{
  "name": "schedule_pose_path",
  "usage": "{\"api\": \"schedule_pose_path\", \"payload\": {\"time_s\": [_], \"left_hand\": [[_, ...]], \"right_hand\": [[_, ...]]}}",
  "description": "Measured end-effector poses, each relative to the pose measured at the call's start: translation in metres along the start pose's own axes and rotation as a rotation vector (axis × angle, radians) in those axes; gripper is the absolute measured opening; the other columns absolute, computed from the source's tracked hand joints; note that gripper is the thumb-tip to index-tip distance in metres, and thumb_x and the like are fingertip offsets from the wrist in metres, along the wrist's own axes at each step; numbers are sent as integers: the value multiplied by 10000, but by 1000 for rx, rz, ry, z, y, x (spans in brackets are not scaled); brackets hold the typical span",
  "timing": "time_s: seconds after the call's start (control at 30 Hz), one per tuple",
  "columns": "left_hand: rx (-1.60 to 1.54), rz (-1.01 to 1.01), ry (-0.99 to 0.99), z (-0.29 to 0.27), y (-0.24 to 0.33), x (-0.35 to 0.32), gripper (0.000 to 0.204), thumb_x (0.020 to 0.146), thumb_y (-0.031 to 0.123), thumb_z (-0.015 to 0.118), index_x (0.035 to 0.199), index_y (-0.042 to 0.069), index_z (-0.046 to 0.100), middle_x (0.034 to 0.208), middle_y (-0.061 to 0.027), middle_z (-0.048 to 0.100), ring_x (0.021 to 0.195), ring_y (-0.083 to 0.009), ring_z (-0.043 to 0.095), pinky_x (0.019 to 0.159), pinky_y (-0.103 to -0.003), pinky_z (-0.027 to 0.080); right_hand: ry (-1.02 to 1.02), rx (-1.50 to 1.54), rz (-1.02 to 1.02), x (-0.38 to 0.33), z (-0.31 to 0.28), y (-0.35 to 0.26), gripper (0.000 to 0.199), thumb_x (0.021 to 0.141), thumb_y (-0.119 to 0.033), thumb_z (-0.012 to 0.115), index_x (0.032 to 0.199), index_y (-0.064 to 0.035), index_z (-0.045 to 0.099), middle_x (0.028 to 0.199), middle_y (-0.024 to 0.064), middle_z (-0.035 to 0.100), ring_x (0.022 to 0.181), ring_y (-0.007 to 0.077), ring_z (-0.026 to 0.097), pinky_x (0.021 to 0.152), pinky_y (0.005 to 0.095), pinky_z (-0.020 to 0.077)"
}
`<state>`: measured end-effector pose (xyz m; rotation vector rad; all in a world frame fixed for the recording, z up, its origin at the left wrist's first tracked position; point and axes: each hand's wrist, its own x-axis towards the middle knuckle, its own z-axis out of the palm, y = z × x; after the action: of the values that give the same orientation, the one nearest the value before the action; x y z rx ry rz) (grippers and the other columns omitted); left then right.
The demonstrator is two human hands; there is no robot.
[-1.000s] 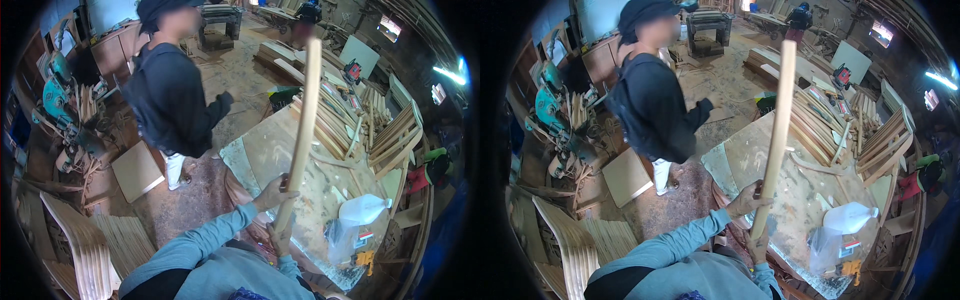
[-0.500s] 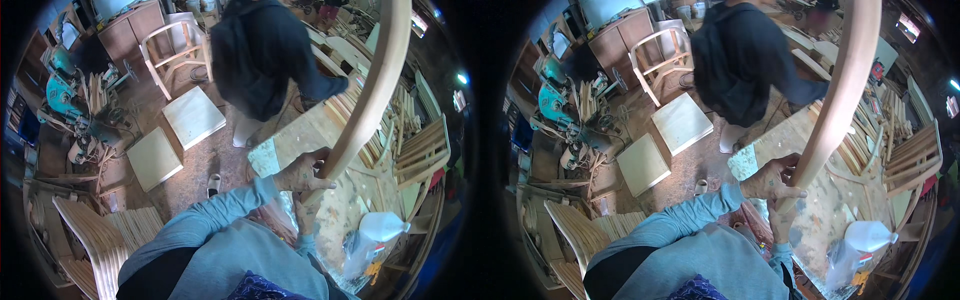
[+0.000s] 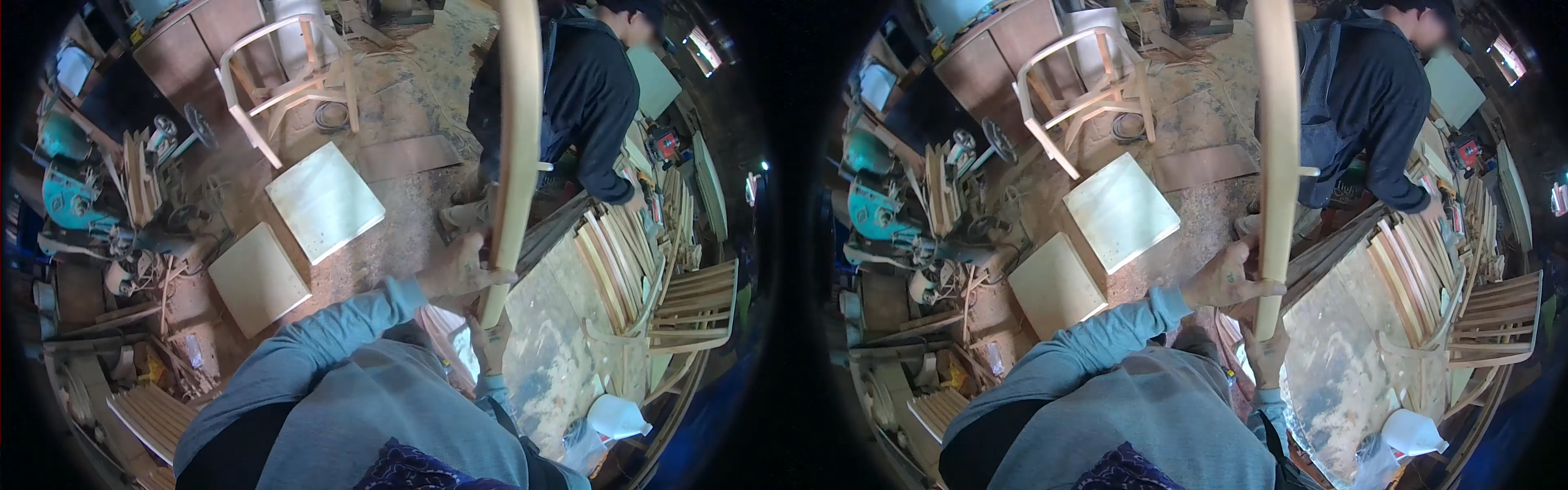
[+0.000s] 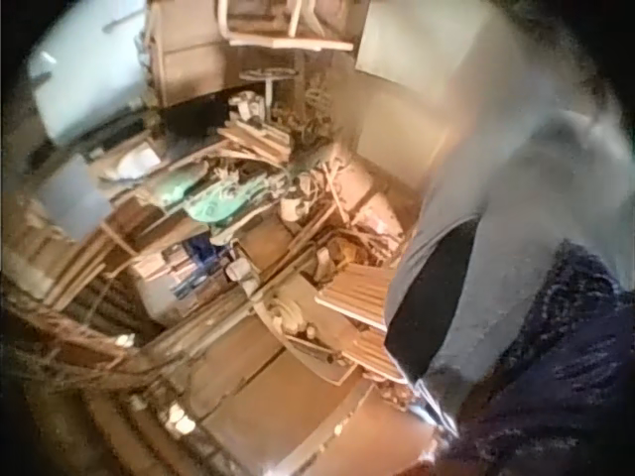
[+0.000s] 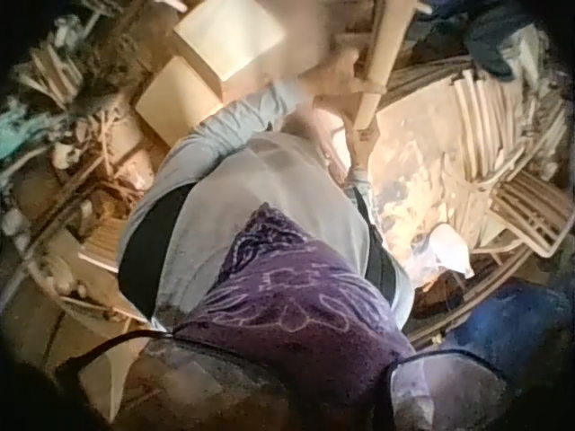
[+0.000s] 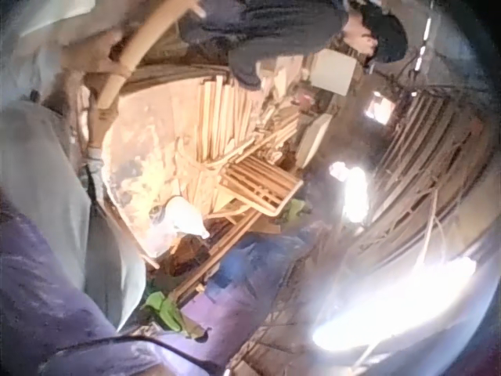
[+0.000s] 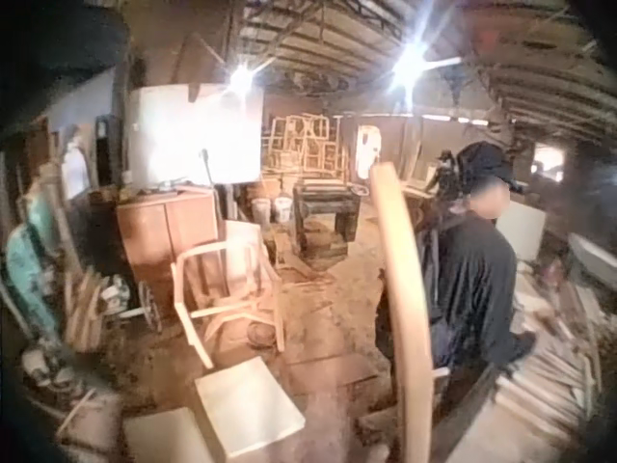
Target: Manufacturing wooden furniture by applying glue to components and using workshop machinery.
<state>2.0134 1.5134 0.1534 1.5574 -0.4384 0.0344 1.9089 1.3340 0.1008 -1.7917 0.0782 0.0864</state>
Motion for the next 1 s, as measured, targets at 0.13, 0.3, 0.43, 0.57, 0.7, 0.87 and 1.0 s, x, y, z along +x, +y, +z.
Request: {"api": "schedule_pose_path", "payload": {"time_s": [0.13, 0.3, 0.43, 0.57, 0.7, 0.87, 1.0], "left_hand": [[32, -229, -48, -32, -33, 26, 685, 776, 339, 851, 1271, -24, 548, 1104, -132, 655, 1011, -218, 638, 914, -359, 518], [-127, -206, 22, -73, -48, 86, 645, 781, 357, 853, 1213, -21, 559, 1044, -121, 664, 942, -220, 660, 853, -361, 547], [-121, -259, 103, -105, -64, 145, 582, 800, 280, 843, 1216, -8, 555, 1067, -98, 649, 933, -185, 652, 842, -329, 553], [-202, -226, 195, -149, -79, 214, 621, 807, 218, 839, 1283, 3, 504, 1087, -75, 614, 981, -158, 634, 871, -316, 545], [-164, -298, 232, -184, -80, 269, 574, 822, 188, 819, 1278, 8, 519, 1106, -76, 616, 1016, -170, 624, 913, -321, 523], [-290, -230, 155, -223, -135, 343, 408, 886, 65, 750, 1241, 25, 551, 1096, -60, 664, 1033, -164, 651, 941, -334, 534], [-311, -296, 97, -250, -172, 402, 430, 872, 80, 766, 1240, 26, 550, 1095, -63, 659, 1029, -167, 649, 940, -334, 536]], "right_hand": [[17, -19, -28, 42, 15, 2, 351, 790, -88, 796, 1076, 27, 628, 877, 114, 692, 827, 159, 657, 729, 318, 530], [-93, -234, -20, 121, 30, -22, 390, 829, -124, 773, 1157, 35, 632, 975, 80, 702, 927, 139, 659, 787, 296, 535], [-57, 126, -82, 201, 57, -16, 409, 819, -217, 805, 1124, 11, 654, 876, 77, 721, 760, 123, 650, 684, 311, 535], [-271, -120, -4, 291, 68, -56, 395, 853, -229, 786, 1151, -11, 647, 903, 102, 709, 784, 143, 646, 695, 319, 521], [-166, -121, -64, 360, 90, -61, 374, 855, -219, 778, 1140, -13, 651, 922, 119, 700, 819, 167, 651, 718, 336, 517], [-179, -140, -66, 441, 98, -65, 359, 856, -195, 757, 1134, -6, 631, 950, 164, 712, 854, 228, 691, 754, 362, 531], [-143, -42, -155, 507, 108, -74, 362, 859, -195, 752, 1138, 0, 631, 944, 179, 719, 855, 255, 708, 760, 371, 535]]}}
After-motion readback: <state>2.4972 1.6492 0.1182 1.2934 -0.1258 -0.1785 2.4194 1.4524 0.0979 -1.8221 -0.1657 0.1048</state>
